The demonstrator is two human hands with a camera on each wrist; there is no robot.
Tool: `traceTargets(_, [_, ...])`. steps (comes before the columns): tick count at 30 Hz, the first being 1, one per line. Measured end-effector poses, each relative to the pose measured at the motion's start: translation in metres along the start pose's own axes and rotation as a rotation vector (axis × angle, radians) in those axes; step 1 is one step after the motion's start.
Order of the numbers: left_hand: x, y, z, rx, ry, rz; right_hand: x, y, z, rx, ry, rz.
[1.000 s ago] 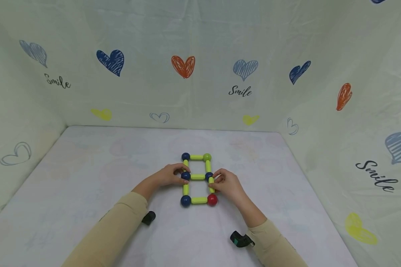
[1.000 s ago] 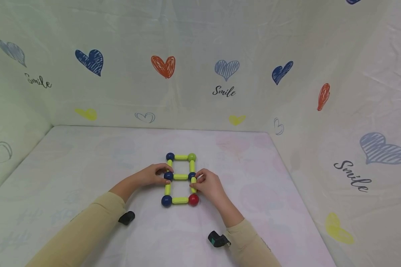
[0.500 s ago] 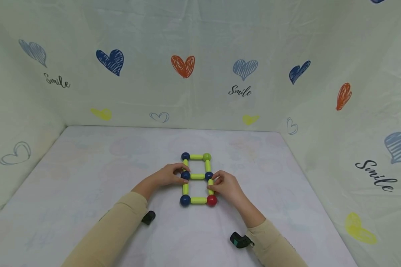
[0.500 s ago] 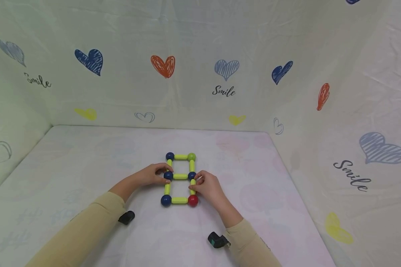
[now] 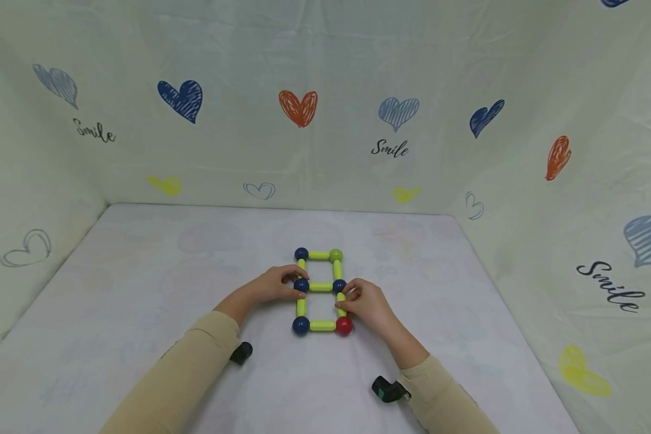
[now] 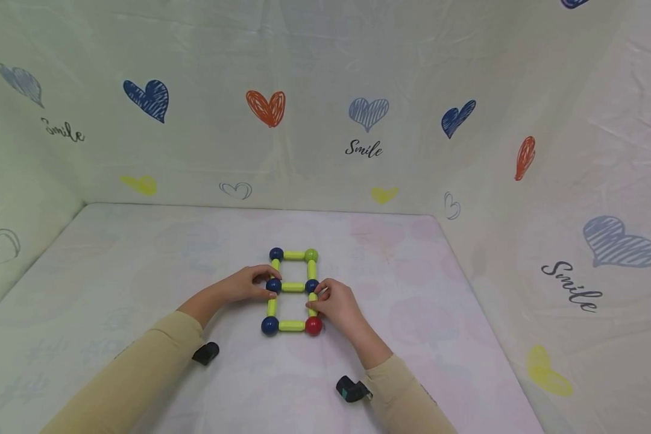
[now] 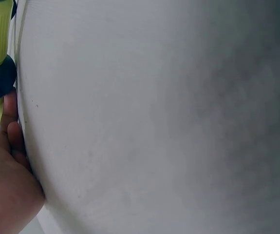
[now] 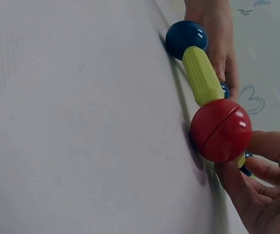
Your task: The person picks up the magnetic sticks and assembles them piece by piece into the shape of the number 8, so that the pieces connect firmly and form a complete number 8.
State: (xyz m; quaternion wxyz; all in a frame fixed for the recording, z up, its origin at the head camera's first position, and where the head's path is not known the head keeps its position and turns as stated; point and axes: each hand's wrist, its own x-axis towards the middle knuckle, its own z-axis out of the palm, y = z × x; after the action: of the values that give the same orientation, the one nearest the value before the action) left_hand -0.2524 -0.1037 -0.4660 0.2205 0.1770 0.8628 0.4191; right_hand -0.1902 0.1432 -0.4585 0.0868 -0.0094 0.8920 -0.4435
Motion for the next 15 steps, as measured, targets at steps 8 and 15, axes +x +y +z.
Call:
traceTargets(8, [-0.003, 0.004, 0.003, 0.014, 0.041, -0.033, 0.000, -0.001, -0.003, -0.017, -0.017, -0.031])
traceTargets(15, [-0.008, 0.006, 0.010, 0.050, 0.094, -0.068, -0.004, -0.003, -0.008, -0.066, -0.066, -0.048])
